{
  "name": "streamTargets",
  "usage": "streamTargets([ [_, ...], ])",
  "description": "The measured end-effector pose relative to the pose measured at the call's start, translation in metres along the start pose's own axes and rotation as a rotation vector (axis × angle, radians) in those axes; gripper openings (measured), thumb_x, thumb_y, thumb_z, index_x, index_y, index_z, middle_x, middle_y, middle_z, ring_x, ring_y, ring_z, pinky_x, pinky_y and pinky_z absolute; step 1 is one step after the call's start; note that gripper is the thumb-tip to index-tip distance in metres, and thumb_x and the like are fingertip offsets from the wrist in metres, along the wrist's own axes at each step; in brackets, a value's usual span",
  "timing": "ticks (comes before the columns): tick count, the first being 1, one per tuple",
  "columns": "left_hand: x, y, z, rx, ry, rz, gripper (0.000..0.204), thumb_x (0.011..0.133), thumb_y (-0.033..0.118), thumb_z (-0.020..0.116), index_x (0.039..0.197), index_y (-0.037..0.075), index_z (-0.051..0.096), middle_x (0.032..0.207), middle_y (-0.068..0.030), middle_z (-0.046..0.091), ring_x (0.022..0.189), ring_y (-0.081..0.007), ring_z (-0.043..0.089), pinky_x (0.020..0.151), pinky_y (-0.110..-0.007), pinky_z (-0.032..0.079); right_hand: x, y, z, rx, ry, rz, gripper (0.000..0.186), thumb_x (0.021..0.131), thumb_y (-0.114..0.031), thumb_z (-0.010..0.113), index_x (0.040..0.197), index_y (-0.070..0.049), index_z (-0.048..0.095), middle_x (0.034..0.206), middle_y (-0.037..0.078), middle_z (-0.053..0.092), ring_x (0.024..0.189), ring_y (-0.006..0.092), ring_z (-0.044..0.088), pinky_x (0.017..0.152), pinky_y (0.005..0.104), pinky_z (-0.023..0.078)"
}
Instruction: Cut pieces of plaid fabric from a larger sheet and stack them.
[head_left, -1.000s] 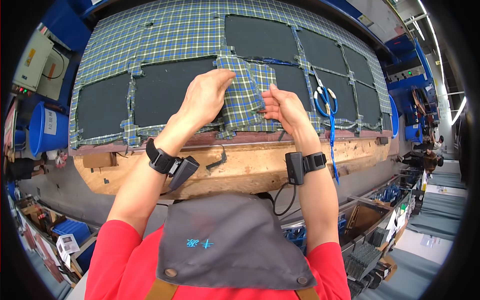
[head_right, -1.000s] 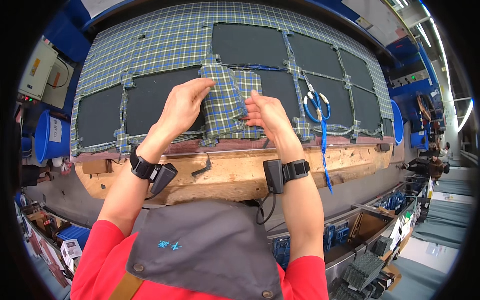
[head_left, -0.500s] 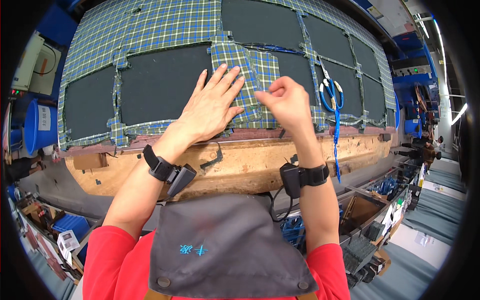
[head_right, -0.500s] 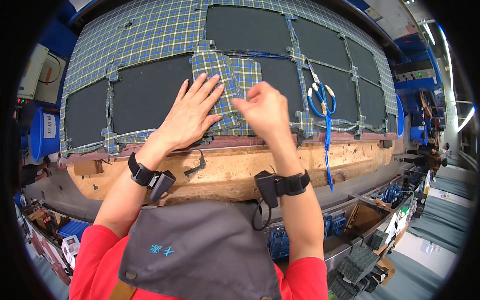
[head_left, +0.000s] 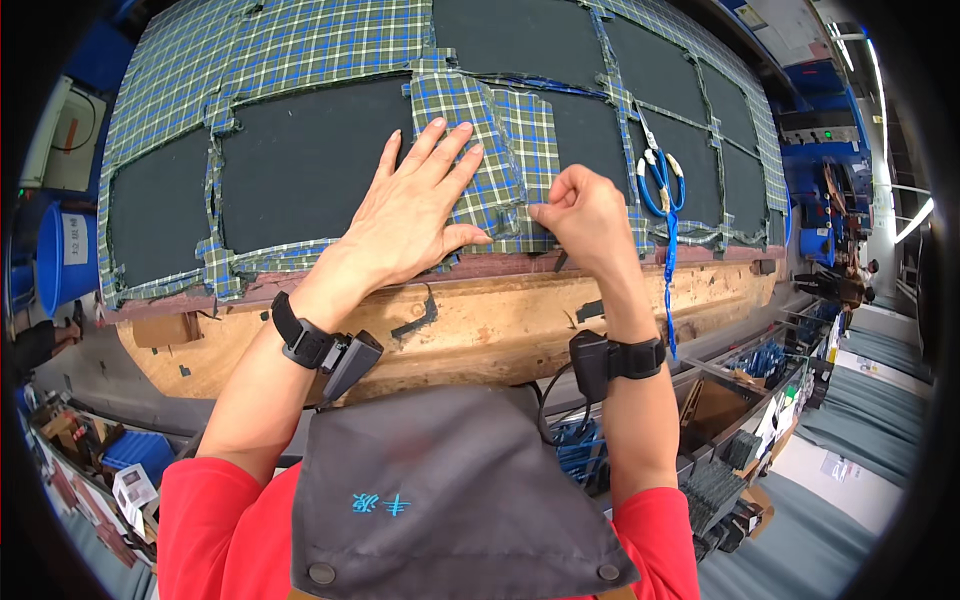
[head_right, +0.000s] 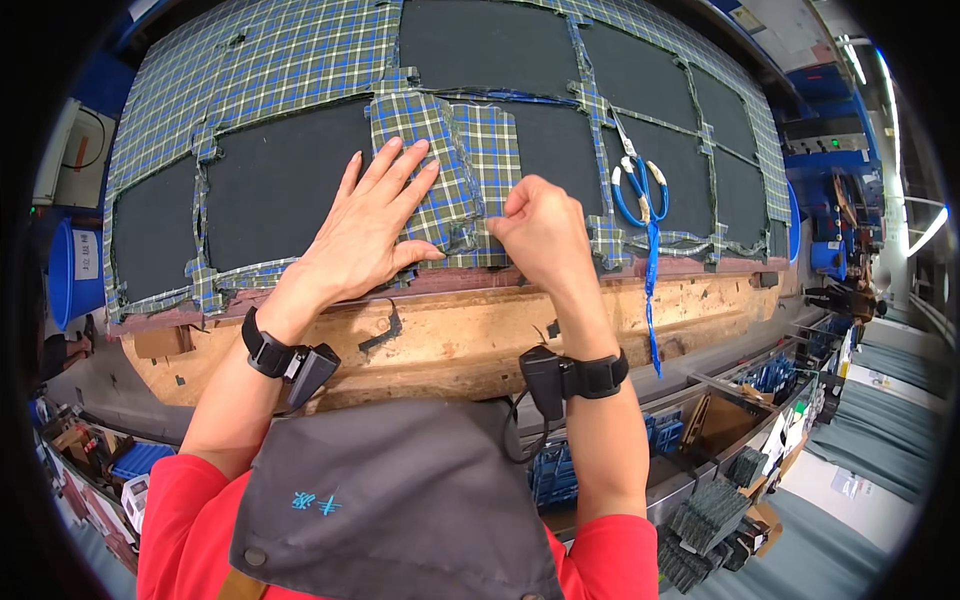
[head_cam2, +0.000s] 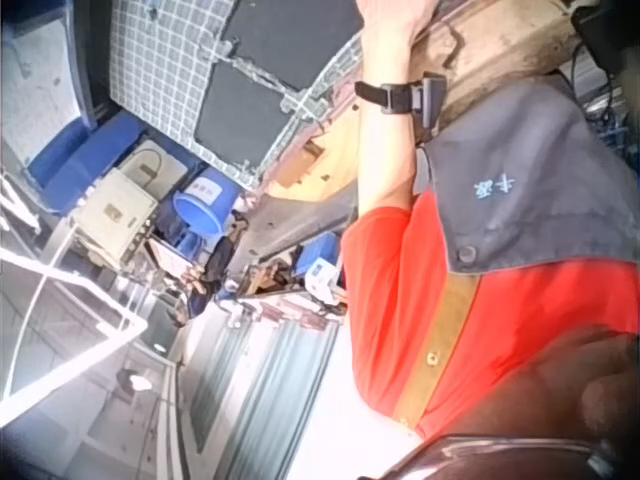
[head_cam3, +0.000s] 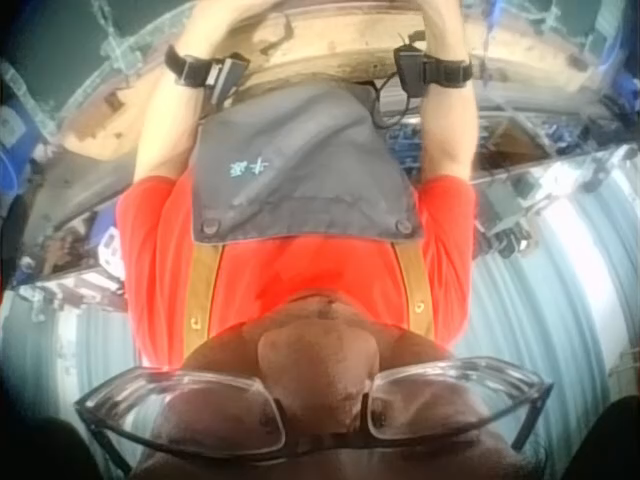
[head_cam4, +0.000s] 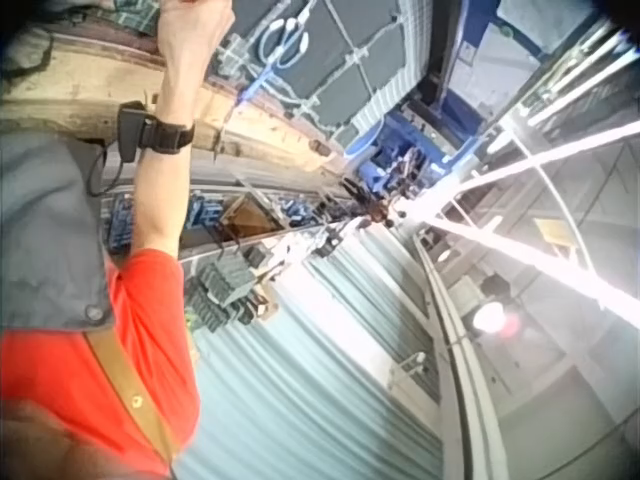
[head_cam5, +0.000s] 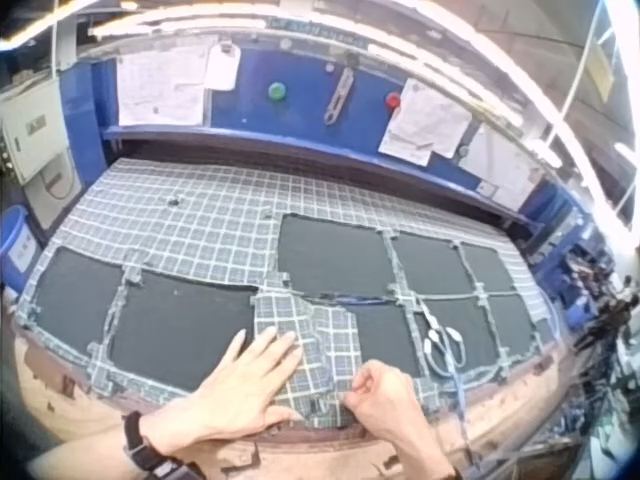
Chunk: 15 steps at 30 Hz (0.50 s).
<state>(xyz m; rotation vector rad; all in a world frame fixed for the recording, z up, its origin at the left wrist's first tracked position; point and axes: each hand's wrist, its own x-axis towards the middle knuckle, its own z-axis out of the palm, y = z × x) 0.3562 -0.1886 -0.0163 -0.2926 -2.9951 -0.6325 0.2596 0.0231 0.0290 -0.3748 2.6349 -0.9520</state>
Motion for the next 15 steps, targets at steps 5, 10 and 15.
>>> streamTargets([
  [5, 0.001, 0.002, -0.004, -0.007, -0.01, -0.014, 0.093, 0.088, 0.059, 0.067, 0.159, 0.007, 0.035, 0.168, -0.0151, 0.025, 0.157, -0.0375, 0.018, 0.125, -0.061, 0.016, -0.007, -0.011, 0.011, -0.071, -0.1, -0.032, 0.026, 0.072, -0.009, 0.087, 0.078, -0.002, 0.062, 0.071, 0.013, 0.07, 0.068, 0.0244, 0.071, 0.062, 0.0359, 0.055],
  [10, 0.0, 0.002, -0.003, -0.007, 0.006, -0.002, 0.092, 0.088, 0.056, 0.069, 0.158, 0.006, 0.036, 0.168, -0.0155, 0.025, 0.156, -0.0387, 0.02, 0.125, -0.061, 0.017, 0.01, 0.001, -0.011, -0.004, -0.074, 0.001, 0.031, 0.072, -0.019, 0.088, 0.078, -0.001, 0.063, 0.074, 0.015, 0.07, 0.072, 0.0269, 0.072, 0.065, 0.0378, 0.055],
  [15, 0.002, 0.001, -0.004, -0.001, -0.011, 0.001, 0.093, 0.088, 0.056, 0.069, 0.158, 0.006, 0.035, 0.168, -0.0157, 0.025, 0.156, -0.0385, 0.019, 0.125, -0.062, 0.017, 0.016, -0.011, 0.013, -0.173, 0.008, -0.084, 0.038, 0.071, -0.026, 0.091, 0.078, -0.002, 0.062, 0.071, 0.011, 0.068, 0.065, 0.0207, 0.066, 0.062, 0.036, 0.052],
])
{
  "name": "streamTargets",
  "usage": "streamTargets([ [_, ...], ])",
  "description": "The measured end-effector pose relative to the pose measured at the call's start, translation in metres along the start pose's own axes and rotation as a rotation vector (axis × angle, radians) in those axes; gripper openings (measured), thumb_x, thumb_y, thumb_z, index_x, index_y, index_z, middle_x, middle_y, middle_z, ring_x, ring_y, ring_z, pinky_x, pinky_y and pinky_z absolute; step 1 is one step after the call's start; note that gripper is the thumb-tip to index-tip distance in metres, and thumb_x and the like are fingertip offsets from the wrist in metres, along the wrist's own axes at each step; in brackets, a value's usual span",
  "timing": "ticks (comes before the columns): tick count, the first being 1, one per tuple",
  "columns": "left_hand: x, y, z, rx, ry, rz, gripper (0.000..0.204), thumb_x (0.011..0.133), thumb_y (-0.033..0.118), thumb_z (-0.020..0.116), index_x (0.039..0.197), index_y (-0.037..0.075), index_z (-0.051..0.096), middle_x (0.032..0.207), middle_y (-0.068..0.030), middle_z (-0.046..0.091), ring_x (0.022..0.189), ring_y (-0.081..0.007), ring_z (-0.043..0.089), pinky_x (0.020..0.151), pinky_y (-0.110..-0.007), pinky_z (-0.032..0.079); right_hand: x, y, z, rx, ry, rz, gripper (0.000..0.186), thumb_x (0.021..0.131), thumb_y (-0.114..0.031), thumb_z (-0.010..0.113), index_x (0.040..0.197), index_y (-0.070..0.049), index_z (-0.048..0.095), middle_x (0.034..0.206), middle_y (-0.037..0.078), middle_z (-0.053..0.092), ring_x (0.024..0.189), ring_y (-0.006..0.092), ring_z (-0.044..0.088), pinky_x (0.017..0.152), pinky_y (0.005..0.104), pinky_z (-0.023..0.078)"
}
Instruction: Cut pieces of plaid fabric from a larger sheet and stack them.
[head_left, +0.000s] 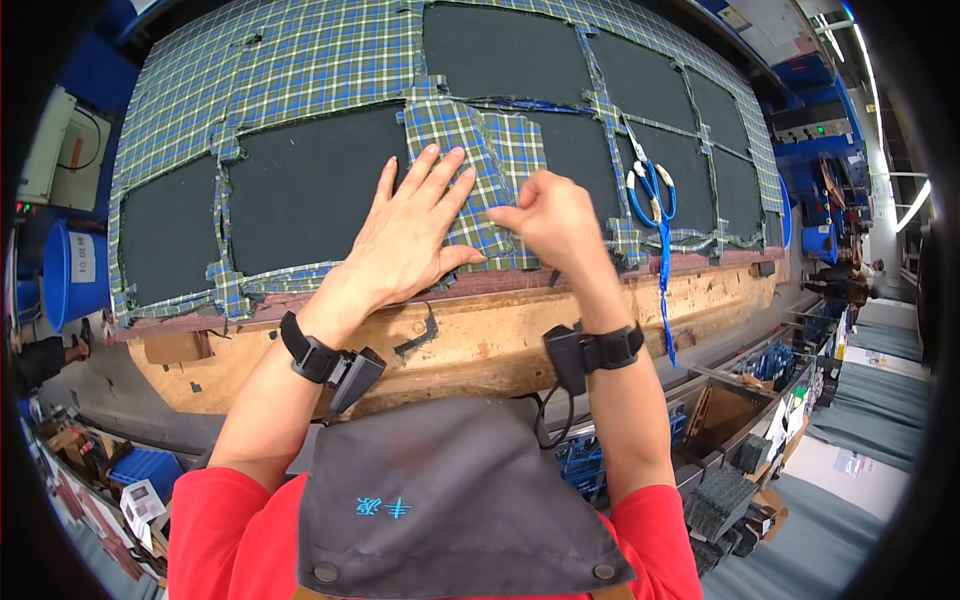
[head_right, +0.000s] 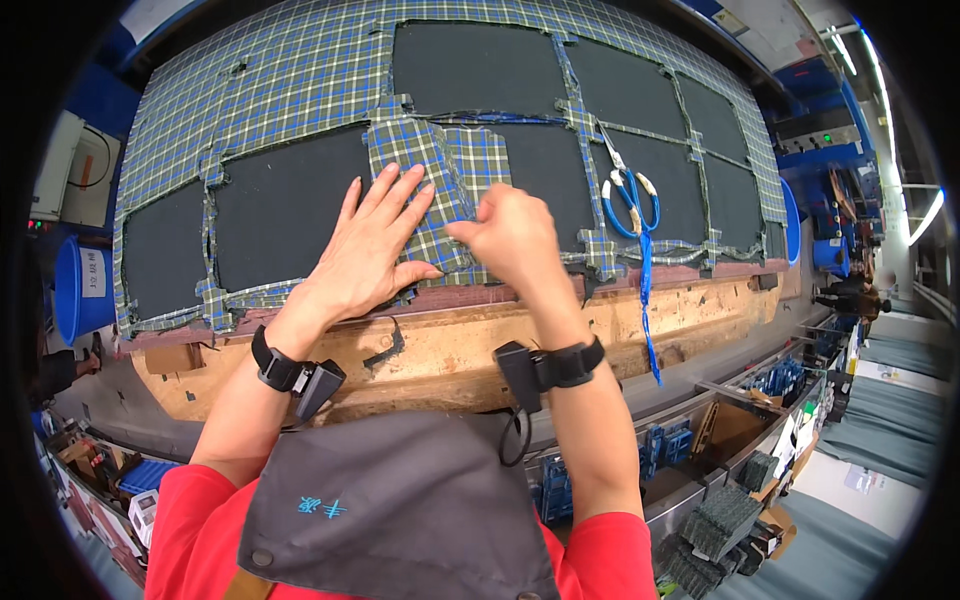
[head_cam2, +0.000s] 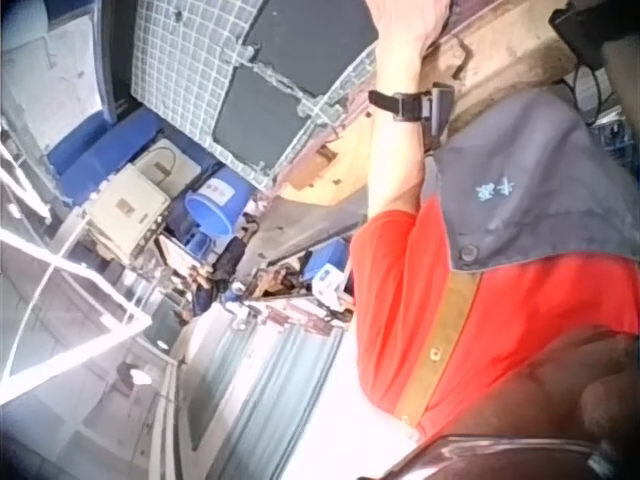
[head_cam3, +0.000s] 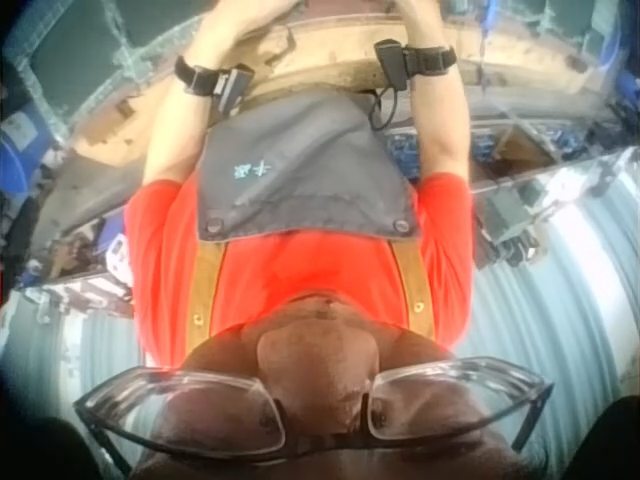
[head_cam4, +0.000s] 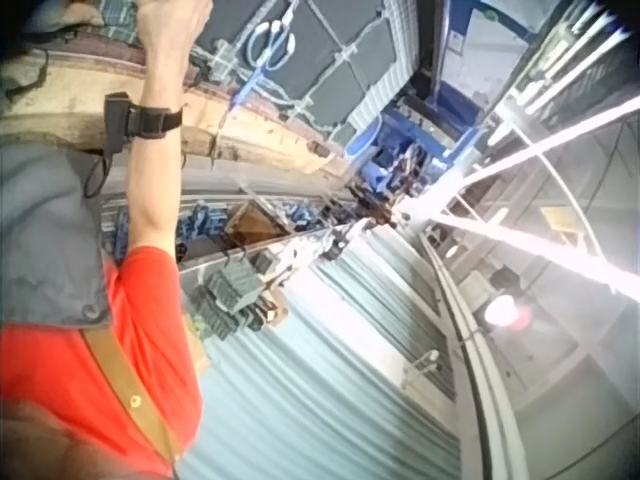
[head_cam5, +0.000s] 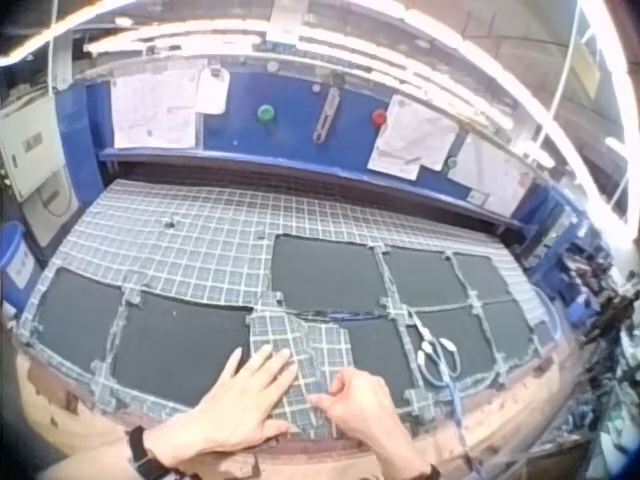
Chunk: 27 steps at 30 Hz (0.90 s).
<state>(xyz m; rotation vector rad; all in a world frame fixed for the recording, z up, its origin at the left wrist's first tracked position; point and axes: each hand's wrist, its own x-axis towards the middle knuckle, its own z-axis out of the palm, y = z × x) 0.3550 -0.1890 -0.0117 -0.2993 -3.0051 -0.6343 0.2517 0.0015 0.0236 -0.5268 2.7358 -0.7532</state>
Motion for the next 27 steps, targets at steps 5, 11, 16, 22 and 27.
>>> streamTargets([
  [5, -0.002, 0.002, 0.0, -0.009, 0.047, 0.011, 0.09, 0.088, 0.053, 0.072, 0.156, 0.004, 0.039, 0.165, -0.0171, 0.031, 0.155, -0.0371, 0.023, 0.123, -0.063, 0.02, 0.009, -0.006, -0.025, 0.157, -0.064, 0.108, 0.037, 0.074, -0.031, 0.088, 0.078, -0.003, 0.064, 0.073, 0.016, 0.07, 0.075, 0.0289, 0.072, 0.071, 0.0399, 0.055],
  [11, 0.0, 0.004, -0.003, -0.003, -0.001, 0.01, 0.092, 0.088, 0.055, 0.07, 0.158, 0.006, 0.036, 0.168, -0.0167, 0.026, 0.156, -0.0393, 0.02, 0.124, -0.062, 0.018, 0.02, 0.02, -0.017, -0.062, 0.104, 0.155, 0.026, 0.085, -0.024, 0.08, 0.089, -0.001, 0.067, 0.08, 0.018, 0.073, 0.081, 0.036, 0.073, 0.078, 0.044, 0.056],
  [16, -0.001, 0.001, -0.001, 0.03, 0.026, 0.018, 0.093, 0.089, 0.058, 0.068, 0.156, 0.002, 0.037, 0.165, -0.0189, 0.03, 0.155, -0.0386, 0.023, 0.123, -0.064, 0.019, 0.017, -0.011, -0.003, 0.075, 0.127, 0.045, 0.031, 0.092, -0.03, 0.071, 0.104, -0.001, 0.072, 0.092, 0.019, 0.076, 0.092, 0.0382, 0.074, 0.084, 0.0469, 0.057],
  [22, 0.002, 0.0, -0.001, -0.055, 0.181, -0.027, 0.092, 0.092, 0.053, 0.067, 0.157, -0.002, 0.032, 0.166, -0.0219, 0.027, 0.155, -0.0419, 0.021, 0.123, -0.064, 0.017, 0.013, -0.031, 0.006, -0.004, 0.047, 0.107, 0.046, 0.087, -0.036, 0.077, 0.112, 0.002, 0.07, 0.101, 0.024, 0.075, 0.101, 0.0405, 0.072, 0.088, 0.049, 0.056],
  [27, 0.012, 0.0, 0.005, 0.049, 0.097, -0.055, 0.082, 0.097, 0.05, 0.063, 0.153, -0.004, 0.039, 0.165, -0.0215, 0.029, 0.155, -0.042, 0.02, 0.124, -0.062, 0.017, 0.015, -0.03, 0.006, 0.009, -0.021, 0.186, 0.044, 0.083, -0.038, 0.081, 0.103, 0.0, 0.073, 0.099, 0.021, 0.076, 0.1, 0.0383, 0.073, 0.086, 0.047, 0.056],
])
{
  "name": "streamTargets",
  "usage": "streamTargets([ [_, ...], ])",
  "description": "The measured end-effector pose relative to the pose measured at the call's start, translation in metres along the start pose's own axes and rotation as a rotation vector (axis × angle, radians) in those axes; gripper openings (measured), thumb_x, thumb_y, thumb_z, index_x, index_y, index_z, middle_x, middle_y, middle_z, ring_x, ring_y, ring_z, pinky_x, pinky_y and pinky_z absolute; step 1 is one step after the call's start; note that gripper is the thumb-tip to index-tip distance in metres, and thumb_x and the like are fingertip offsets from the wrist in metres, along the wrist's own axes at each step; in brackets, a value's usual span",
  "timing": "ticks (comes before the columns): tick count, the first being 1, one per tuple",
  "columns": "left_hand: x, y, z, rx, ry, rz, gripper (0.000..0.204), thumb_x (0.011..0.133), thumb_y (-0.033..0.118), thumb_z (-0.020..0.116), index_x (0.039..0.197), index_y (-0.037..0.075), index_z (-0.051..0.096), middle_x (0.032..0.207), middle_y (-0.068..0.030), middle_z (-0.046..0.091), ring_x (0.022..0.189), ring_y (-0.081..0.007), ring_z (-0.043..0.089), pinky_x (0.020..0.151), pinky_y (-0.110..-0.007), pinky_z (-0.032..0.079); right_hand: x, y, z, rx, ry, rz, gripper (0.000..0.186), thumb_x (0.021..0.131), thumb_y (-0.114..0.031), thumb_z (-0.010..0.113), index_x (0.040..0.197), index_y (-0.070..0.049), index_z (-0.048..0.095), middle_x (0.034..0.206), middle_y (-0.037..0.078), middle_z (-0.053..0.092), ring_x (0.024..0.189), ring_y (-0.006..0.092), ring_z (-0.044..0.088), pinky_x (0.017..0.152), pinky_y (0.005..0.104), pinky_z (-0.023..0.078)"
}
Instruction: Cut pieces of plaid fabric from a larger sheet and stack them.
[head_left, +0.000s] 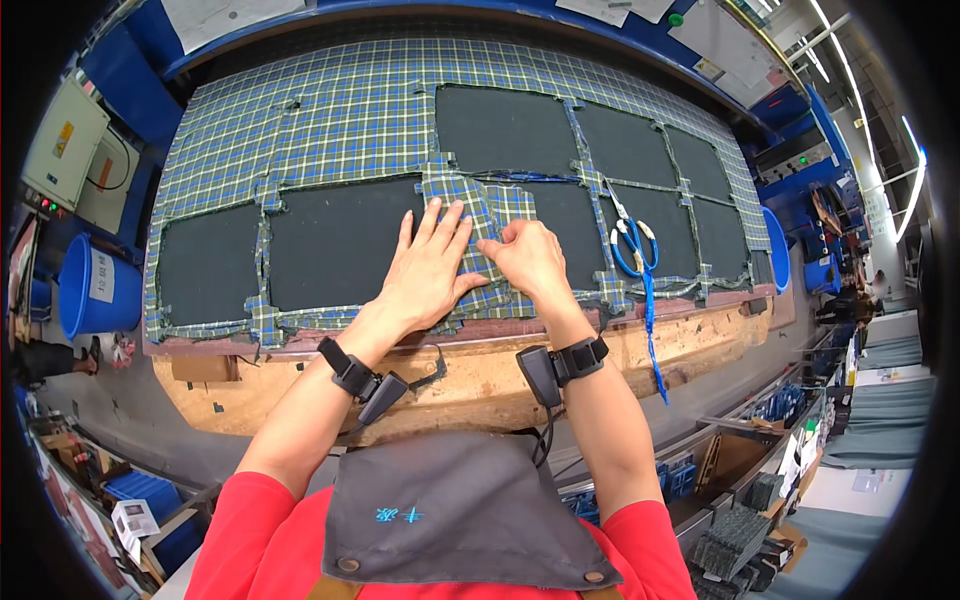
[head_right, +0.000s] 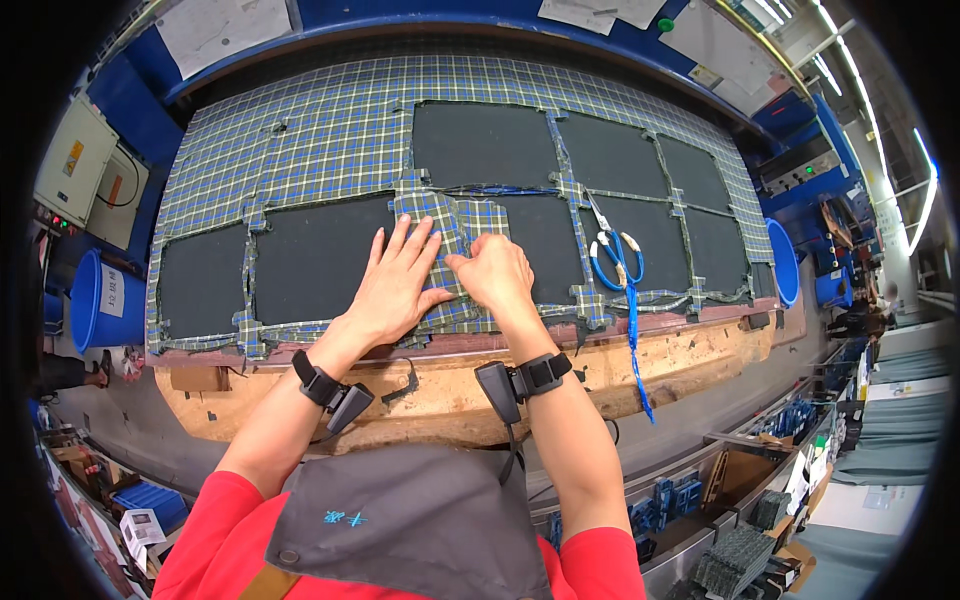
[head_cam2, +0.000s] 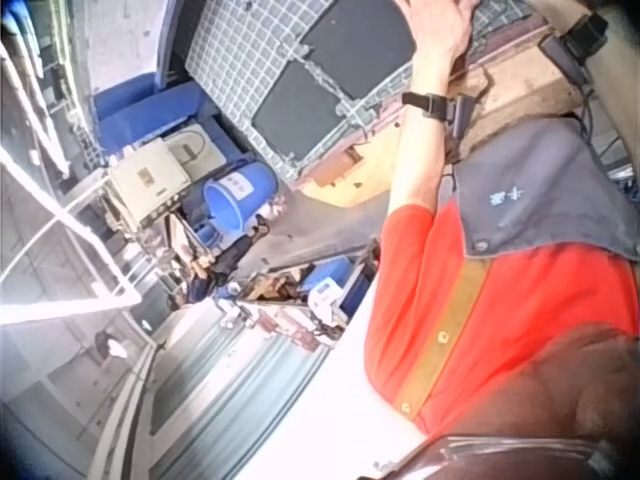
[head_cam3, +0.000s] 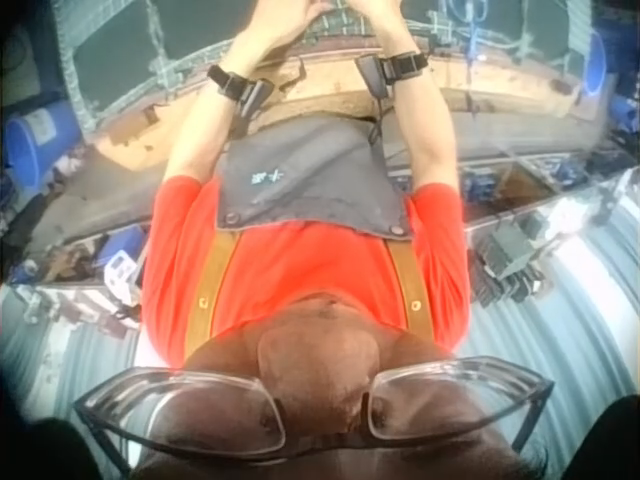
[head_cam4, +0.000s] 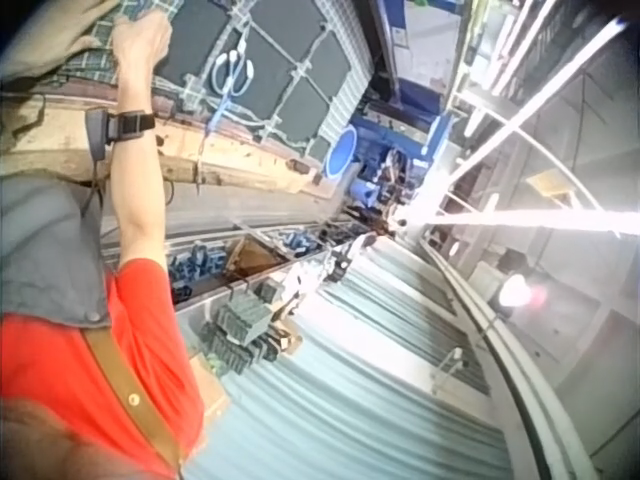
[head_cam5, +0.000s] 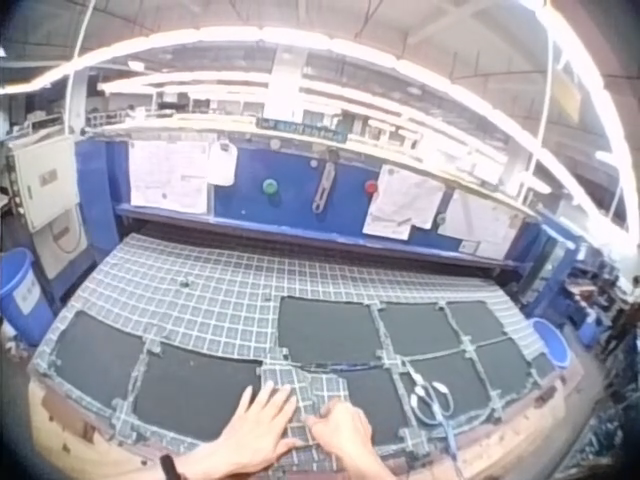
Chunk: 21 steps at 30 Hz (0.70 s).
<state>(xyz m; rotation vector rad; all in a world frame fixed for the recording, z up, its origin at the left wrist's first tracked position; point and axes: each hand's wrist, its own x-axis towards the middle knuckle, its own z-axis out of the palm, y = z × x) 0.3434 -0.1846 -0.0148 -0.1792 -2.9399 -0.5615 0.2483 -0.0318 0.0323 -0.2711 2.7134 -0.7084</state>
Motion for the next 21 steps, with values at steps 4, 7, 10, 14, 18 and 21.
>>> streamTargets([
  [4, 0.0, 0.001, -0.004, 0.013, -0.014, -0.01, 0.078, 0.099, 0.046, 0.062, 0.154, -0.003, 0.038, 0.165, -0.0216, 0.028, 0.156, -0.0422, 0.018, 0.125, -0.059, 0.017, -0.001, 0.007, 0.0, 0.021, -0.042, -0.022, 0.037, 0.082, -0.037, 0.081, 0.092, -0.003, 0.074, 0.089, 0.018, 0.076, 0.092, 0.0376, 0.074, 0.082, 0.0469, 0.056],
  [7, -0.009, -0.004, 0.001, -0.102, 0.354, -0.049, 0.069, 0.101, 0.037, 0.063, 0.152, -0.005, 0.04, 0.157, -0.0242, 0.041, 0.147, -0.0415, 0.038, 0.121, -0.053, 0.031, -0.005, -0.001, 0.0, 0.05, 0.013, -0.131, 0.031, 0.082, -0.034, 0.079, 0.089, -0.004, 0.073, 0.083, 0.018, 0.074, 0.085, 0.0388, 0.073, 0.078, 0.0484, 0.057],
  [10, -0.015, 0.001, -0.019, -0.649, 0.361, -0.422, 0.06, 0.105, 0.032, 0.06, 0.149, -0.006, 0.043, 0.142, -0.0227, 0.057, 0.127, -0.0361, 0.059, 0.11, -0.046, 0.046, -0.017, -0.015, 0.003, 0.027, 0.221, -0.355, 0.022, 0.083, -0.026, 0.073, 0.085, -0.004, 0.071, 0.079, 0.018, 0.073, 0.08, 0.04, 0.072, 0.074, 0.0507, 0.057],
  [14, -0.023, -0.039, -0.036, -1.771, 0.126, -0.81, 0.097, 0.1, 0.072, 0.045, 0.151, -0.01, 0.036, 0.129, -0.0248, 0.06, 0.111, -0.0307, 0.066, 0.094, -0.043, 0.056, -0.037, -0.066, 0.026, -0.103, 0.291, -0.611, 0.03, 0.087, -0.032, 0.072, 0.082, -0.003, 0.066, 0.073, 0.02, 0.07, 0.073, 0.0417, 0.071, 0.065, 0.0496, 0.056],
  [18, -0.034, -0.057, -0.052, -1.819, 0.134, -0.864, 0.083, 0.103, 0.065, 0.048, 0.138, -0.01, 0.051, 0.127, -0.0198, 0.065, 0.116, -0.0269, 0.064, 0.101, -0.044, 0.051, -0.037, -0.069, 0.014, 0.214, 0.103, -0.446, 0.045, 0.093, -0.047, 0.069, 0.086, -0.002, 0.075, 0.076, 0.017, 0.073, 0.075, 0.0373, 0.072, 0.07, 0.0467, 0.055],
  [21, -0.031, -0.06, -0.044, -1.649, 0.164, -0.814, 0.043, 0.107, 0.037, 0.058, 0.121, -0.003, 0.063, 0.117, -0.0121, 0.07, 0.107, -0.0209, 0.065, 0.097, -0.04, 0.052, -0.004, -0.004, -0.008, -0.111, 0.326, -0.15, 0.04, 0.092, -0.042, 0.069, 0.092, -0.002, 0.075, 0.088, 0.02, 0.075, 0.09, 0.0384, 0.074, 0.08, 0.0487, 0.058],
])
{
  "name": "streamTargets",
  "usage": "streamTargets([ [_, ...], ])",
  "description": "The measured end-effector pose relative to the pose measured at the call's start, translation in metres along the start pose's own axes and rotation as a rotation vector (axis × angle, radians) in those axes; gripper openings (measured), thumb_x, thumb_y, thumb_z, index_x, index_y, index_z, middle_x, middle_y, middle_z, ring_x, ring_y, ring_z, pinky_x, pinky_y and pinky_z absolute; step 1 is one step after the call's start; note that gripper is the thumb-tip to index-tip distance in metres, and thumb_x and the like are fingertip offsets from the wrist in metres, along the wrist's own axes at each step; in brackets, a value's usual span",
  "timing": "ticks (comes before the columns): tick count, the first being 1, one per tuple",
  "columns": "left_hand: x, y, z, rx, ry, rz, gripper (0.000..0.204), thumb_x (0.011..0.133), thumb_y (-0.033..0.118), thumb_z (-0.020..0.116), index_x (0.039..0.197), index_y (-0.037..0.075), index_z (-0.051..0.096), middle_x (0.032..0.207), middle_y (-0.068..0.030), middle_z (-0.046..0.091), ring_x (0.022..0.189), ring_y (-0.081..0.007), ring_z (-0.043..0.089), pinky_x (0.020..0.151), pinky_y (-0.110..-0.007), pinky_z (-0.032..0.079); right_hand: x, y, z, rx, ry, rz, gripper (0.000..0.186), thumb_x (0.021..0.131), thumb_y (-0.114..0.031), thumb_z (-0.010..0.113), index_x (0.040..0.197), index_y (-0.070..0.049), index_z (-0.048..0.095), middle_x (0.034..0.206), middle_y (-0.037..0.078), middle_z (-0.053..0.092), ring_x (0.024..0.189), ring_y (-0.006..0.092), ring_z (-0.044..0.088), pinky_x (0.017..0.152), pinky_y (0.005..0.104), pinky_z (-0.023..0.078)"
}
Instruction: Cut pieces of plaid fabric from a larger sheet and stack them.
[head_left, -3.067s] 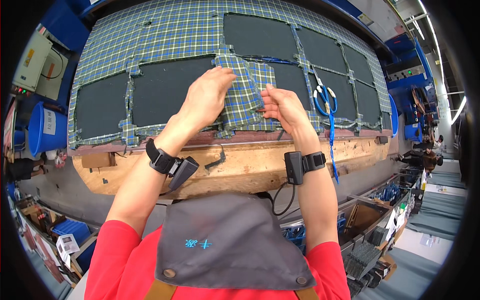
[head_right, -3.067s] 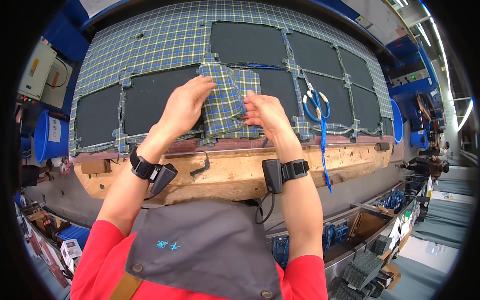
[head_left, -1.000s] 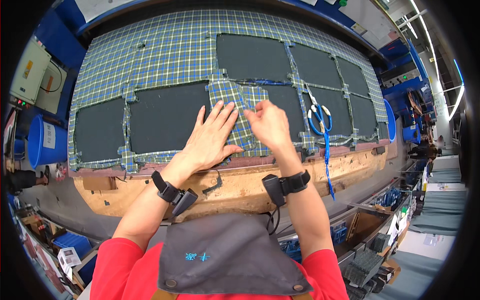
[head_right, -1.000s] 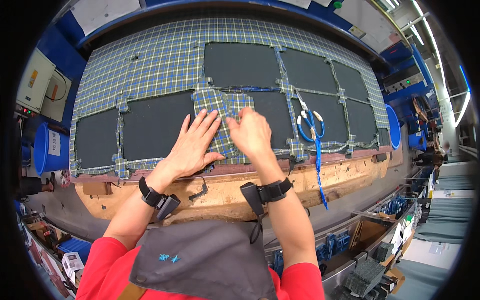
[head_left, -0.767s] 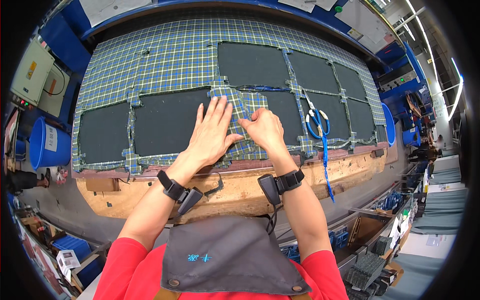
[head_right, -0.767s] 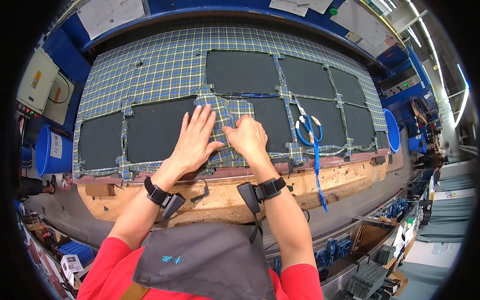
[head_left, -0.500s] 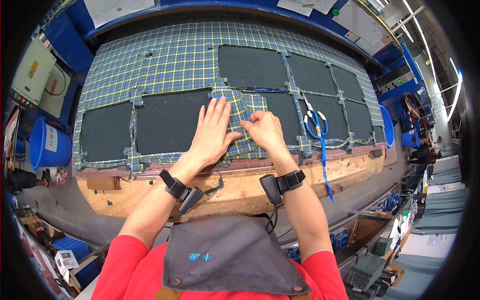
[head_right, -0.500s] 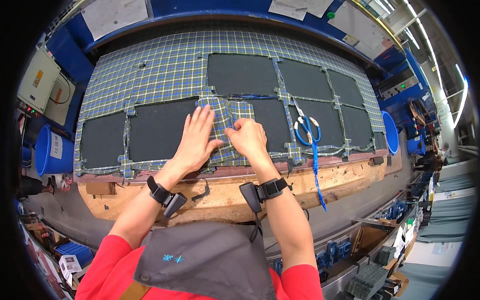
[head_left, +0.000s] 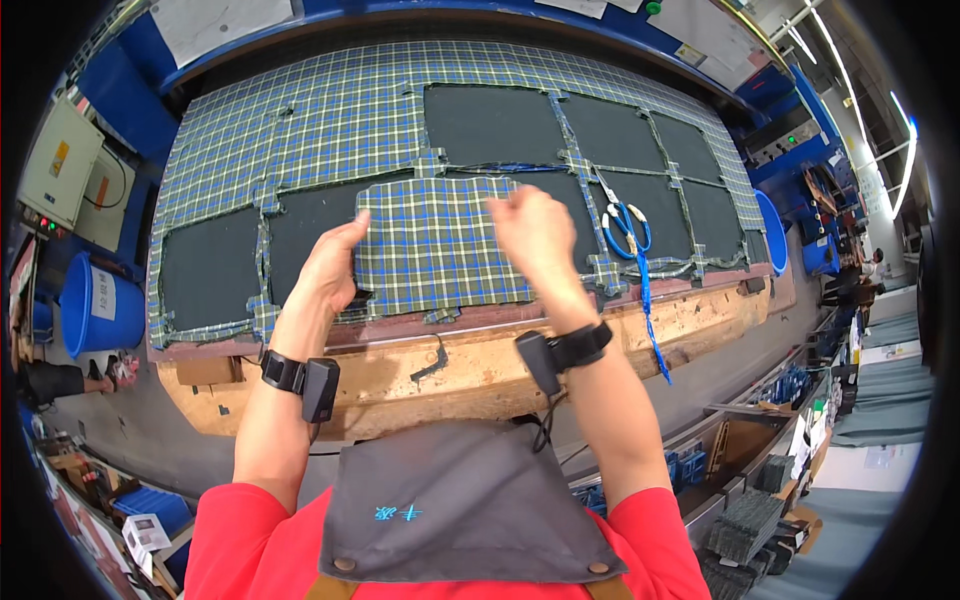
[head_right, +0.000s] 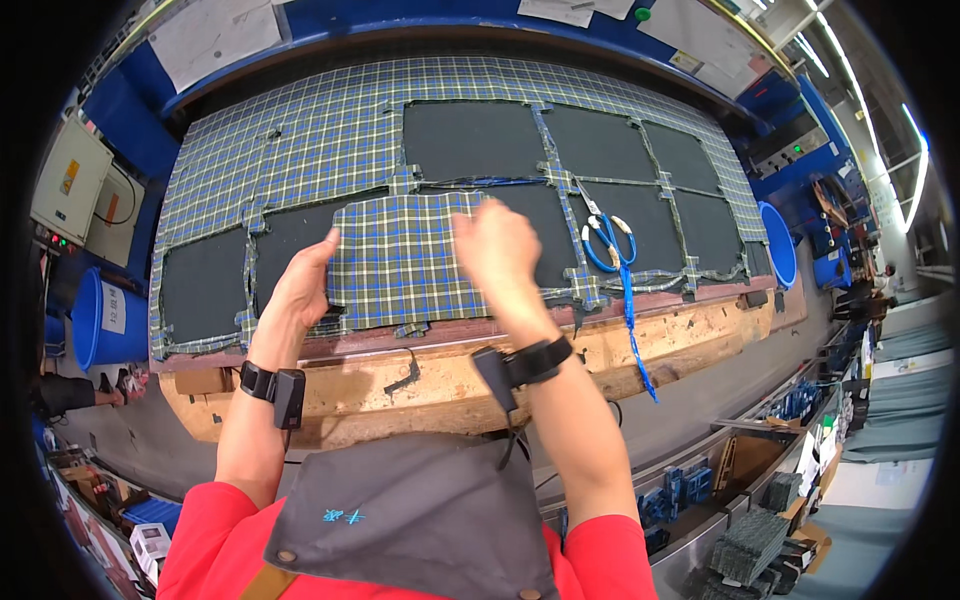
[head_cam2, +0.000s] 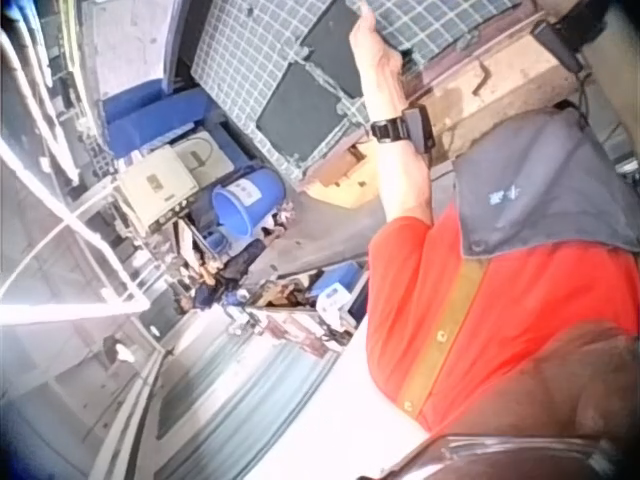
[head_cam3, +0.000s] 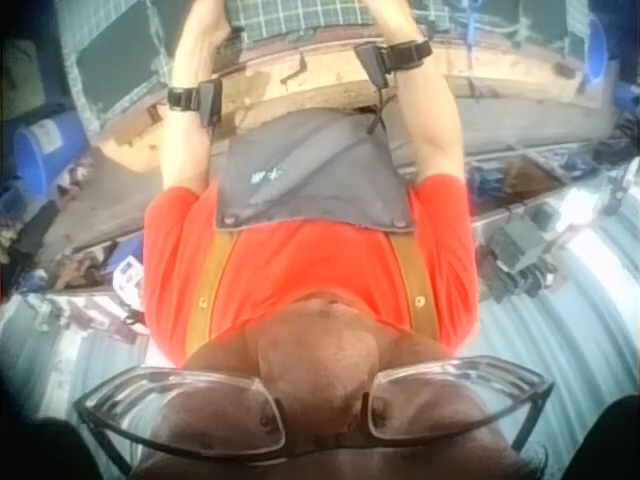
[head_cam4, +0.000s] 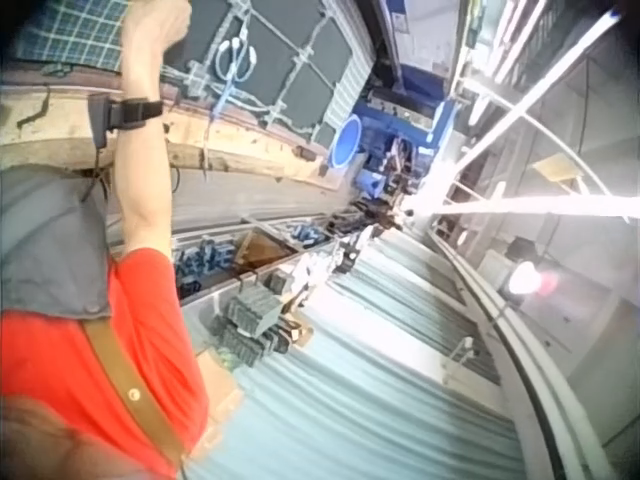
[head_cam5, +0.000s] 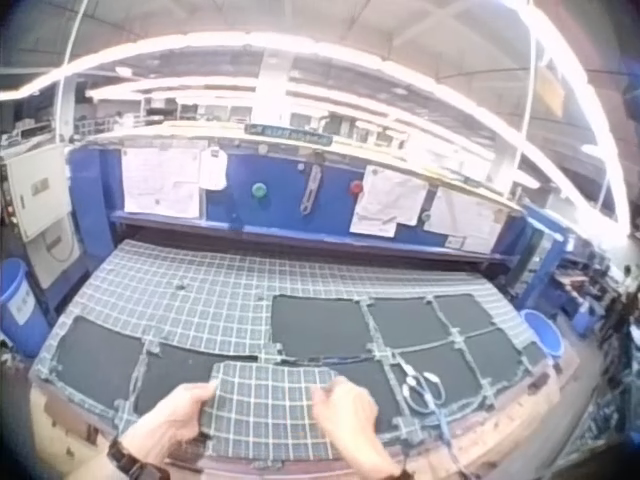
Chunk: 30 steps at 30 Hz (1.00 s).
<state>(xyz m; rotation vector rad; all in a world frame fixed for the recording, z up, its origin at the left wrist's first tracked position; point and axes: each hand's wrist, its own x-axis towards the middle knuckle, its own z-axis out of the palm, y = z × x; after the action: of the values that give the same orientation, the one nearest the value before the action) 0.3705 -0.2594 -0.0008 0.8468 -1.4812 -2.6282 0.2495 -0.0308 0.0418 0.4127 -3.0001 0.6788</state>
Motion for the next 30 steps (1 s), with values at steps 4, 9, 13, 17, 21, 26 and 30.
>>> streamTargets([
  [4, 0.01, -0.008, -0.006, 0.25, 0.085, 0.05, 0.028, 0.102, 0.013, 0.06, 0.122, -0.007, 0.062, 0.111, -0.0143, 0.071, 0.1, -0.0201, 0.065, 0.091, -0.038, 0.051, 0.008, 0.033, -0.001, -0.05, -0.068, 0.221, 0.043, 0.09, -0.038, 0.074, 0.1, 0.004, 0.074, 0.102, 0.028, 0.074, 0.101, 0.0426, 0.072, 0.088, 0.0509, 0.056],
  [9, 0.015, -0.018, -0.012, 0.369, 0.126, 0.131, 0.027, 0.102, 0.01, 0.058, 0.122, -0.008, 0.061, 0.11, -0.0139, 0.07, 0.098, -0.0189, 0.064, 0.09, -0.036, 0.05, 0.012, 0.028, -0.001, 0.113, -0.215, 0.35, 0.038, 0.086, -0.036, 0.079, 0.09, 0.002, 0.077, 0.098, 0.023, 0.076, 0.101, 0.0401, 0.073, 0.088, 0.0483, 0.056],
  [13, 0.015, -0.02, -0.013, 0.34, 0.128, 0.144, 0.029, 0.102, 0.008, 0.057, 0.125, -0.009, 0.058, 0.113, -0.0147, 0.069, 0.099, -0.0194, 0.064, 0.09, -0.036, 0.05, 0.013, 0.031, 0.001, 0.109, -0.195, 0.324, 0.035, 0.085, -0.033, 0.08, 0.091, 0.002, 0.077, 0.099, 0.023, 0.076, 0.1, 0.0394, 0.073, 0.087, 0.048, 0.057],
  [17, 0.013, -0.019, -0.012, 0.27, 0.087, 0.095, 0.034, 0.102, 0.009, 0.057, 0.129, -0.011, 0.055, 0.118, -0.0172, 0.068, 0.105, -0.0206, 0.064, 0.094, -0.037, 0.049, 0.014, 0.031, 0.001, 0.088, -0.217, 0.304, 0.038, 0.086, -0.034, 0.078, 0.096, 0.003, 0.076, 0.102, 0.025, 0.075, 0.103, 0.0406, 0.072, 0.089, 0.0484, 0.056],
  [21, 0.012, -0.017, -0.002, 0.386, 0.291, 0.168, 0.041, 0.102, 0.015, 0.059, 0.132, -0.014, 0.055, 0.118, -0.0194, 0.069, 0.105, -0.0219, 0.066, 0.094, -0.036, 0.05, 0.02, 0.032, 0.002, 0.061, -0.27, 0.281, 0.046, 0.093, -0.039, 0.07, 0.102, 0.006, 0.075, 0.106, 0.027, 0.074, 0.108, 0.0434, 0.07, 0.093, 0.05, 0.055],
  [26, 0.027, -0.024, -0.02, 0.578, 0.21, 0.182, 0.039, 0.101, 0.021, 0.064, 0.115, -0.015, 0.062, 0.105, -0.0176, 0.071, 0.094, -0.0171, 0.064, 0.081, -0.036, 0.051, 0.023, 0.033, 0.008, 0.041, -0.365, 0.154, 0.047, 0.1, -0.039, 0.059, 0.106, 0.005, 0.073, 0.111, 0.028, 0.072, 0.111, 0.0448, 0.068, 0.096, 0.0521, 0.053],
  [30, 0.031, -0.032, -0.023, 0.56, 0.285, 0.212, 0.032, 0.104, 0.017, 0.058, 0.119, -0.01, 0.063, 0.108, -0.0136, 0.072, 0.093, -0.0168, 0.067, 0.084, -0.035, 0.053, 0.02, 0.039, 0.01, 0.09, -0.33, 0.117, 0.051, 0.103, -0.04, 0.055, 0.102, 0.007, 0.072, 0.108, 0.031, 0.071, 0.109, 0.0461, 0.068, 0.095, 0.0519, 0.053],
])
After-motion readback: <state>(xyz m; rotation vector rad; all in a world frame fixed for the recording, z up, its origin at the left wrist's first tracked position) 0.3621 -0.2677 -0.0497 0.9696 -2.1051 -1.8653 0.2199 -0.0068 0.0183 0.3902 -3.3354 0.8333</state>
